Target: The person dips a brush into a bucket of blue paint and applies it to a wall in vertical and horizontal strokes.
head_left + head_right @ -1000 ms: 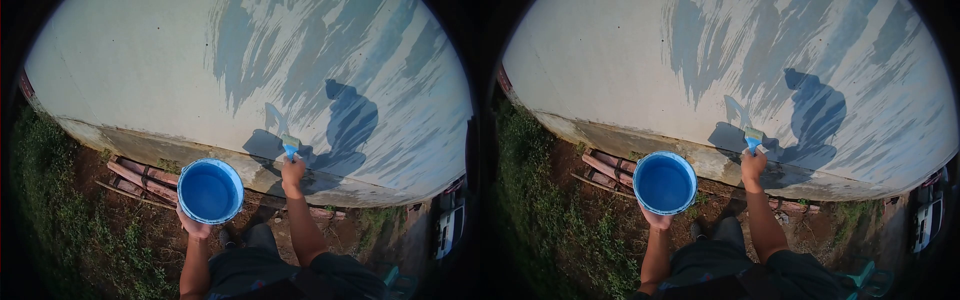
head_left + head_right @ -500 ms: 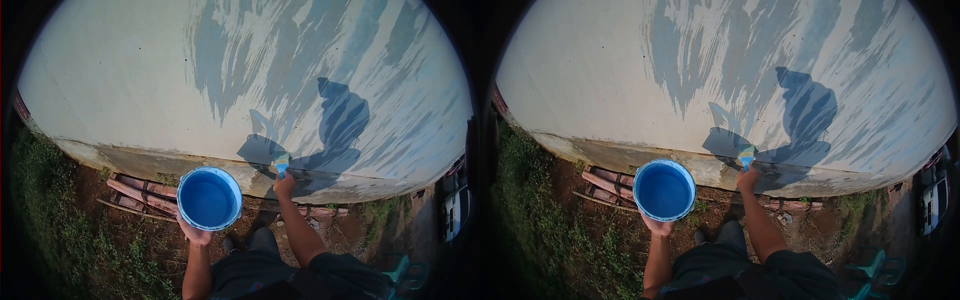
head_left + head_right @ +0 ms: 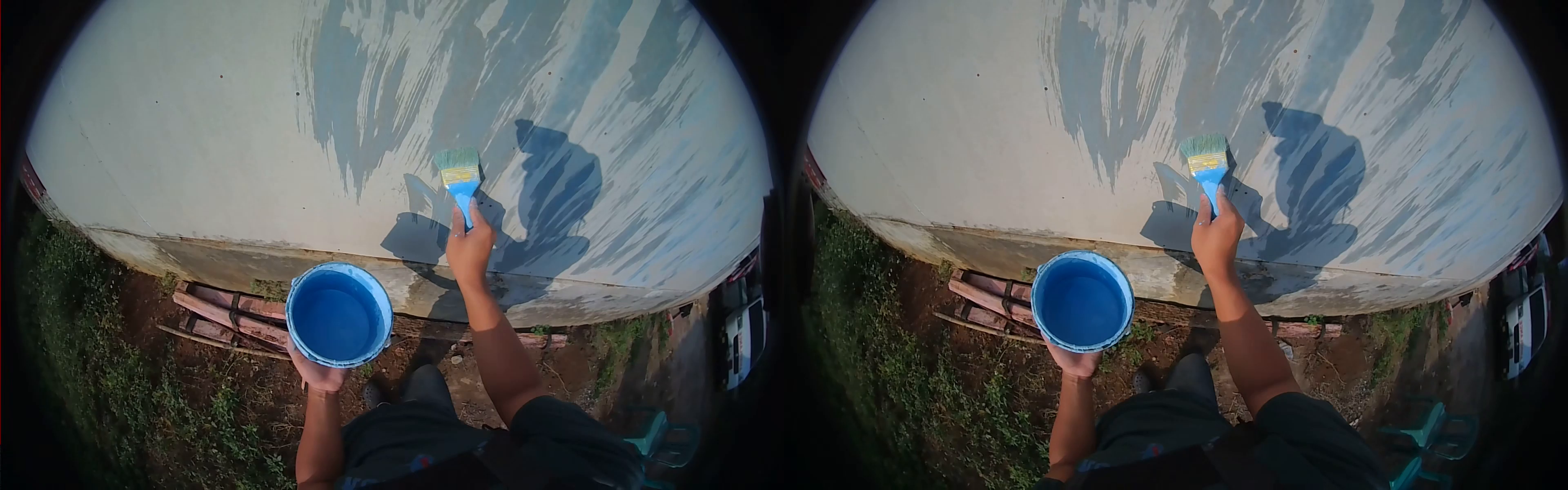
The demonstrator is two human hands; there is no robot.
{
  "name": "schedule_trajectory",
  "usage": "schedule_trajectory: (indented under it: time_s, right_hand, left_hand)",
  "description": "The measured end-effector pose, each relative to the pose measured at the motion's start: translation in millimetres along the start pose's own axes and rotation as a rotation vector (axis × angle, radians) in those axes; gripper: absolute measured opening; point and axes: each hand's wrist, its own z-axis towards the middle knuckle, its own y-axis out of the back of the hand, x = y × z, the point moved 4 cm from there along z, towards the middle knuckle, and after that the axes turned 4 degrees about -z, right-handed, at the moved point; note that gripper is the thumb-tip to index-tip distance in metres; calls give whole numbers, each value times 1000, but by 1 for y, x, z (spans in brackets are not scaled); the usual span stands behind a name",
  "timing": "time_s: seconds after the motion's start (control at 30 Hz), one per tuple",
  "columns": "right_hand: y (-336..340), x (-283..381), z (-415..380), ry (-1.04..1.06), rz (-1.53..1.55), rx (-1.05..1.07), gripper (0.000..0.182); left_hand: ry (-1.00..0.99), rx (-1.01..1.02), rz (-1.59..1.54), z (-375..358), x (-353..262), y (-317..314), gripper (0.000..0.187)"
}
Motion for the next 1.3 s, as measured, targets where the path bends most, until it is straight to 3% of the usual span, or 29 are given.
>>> schedule_trajectory:
  time_s: [0.1,0.17,0.23,0.27,0.33,0.4,0.47,0.57,0.67,0.73,0.8,0.9,0.93,1.0,1.07,1.17,1.27,1.3]
  right_hand:
    - [-40,-83,-64,-139,-119,63,33]
    - [-49,-99,-115,-265,-178,291,32]
    - [-77,-154,-169,-555,-282,627,29]
    - [-75,-148,-172,-550,-280,630,29]
    - [-65,-110,-160,-385,-195,436,24]
    - [-46,-37,-110,-237,-114,365,25]
    - [-45,3,-66,27,45,120,23]
    - [-46,24,-25,-83,68,106,23]
    - [-72,-19,-51,-58,13,82,23]
    - [-78,-46,-97,-162,-35,240,27]
    - [-109,-111,-154,-468,-108,392,27]
    - [-97,-98,-159,-561,-125,562,28]
    - [-93,-83,-148,-455,-78,423,33]
    - [-74,-29,-102,-135,-53,349,31]
    - [-70,12,-65,-194,60,278,31]
    - [-83,20,-37,-189,89,295,29]
    - [-111,-11,-66,-134,72,211,30]
    - [-119,-25,-84,-219,-29,282,31]
  left_hand:
    - [-10,-2,21,4,-3,-9,73]
    - [-23,10,31,9,-6,-15,74]
    - [-28,3,40,8,-8,-14,74]
    - [-36,2,51,8,-9,-13,75]
    - [-56,12,60,15,-14,-14,76]
    - [-41,18,84,15,-16,-14,77]
    - [-20,12,47,21,-17,-9,77]
    - [-12,-21,39,27,-19,-7,77]
    - [-23,-48,48,24,-18,-10,76]
    - [-28,-31,35,23,-19,-13,76]
    - [-27,-16,15,21,-22,-15,72]
    - [-51,-36,25,18,-23,-24,69]
    - [-60,-33,23,19,-25,-23,69]
    - [-65,-26,40,16,-27,-18,70]
    - [-72,-21,24,16,-27,-15,70]
    - [-74,8,-15,16,-30,-15,71]
    - [-91,-2,-8,8,-30,-17,70]
    - [-111,-26,30,4,-31,-19,68]
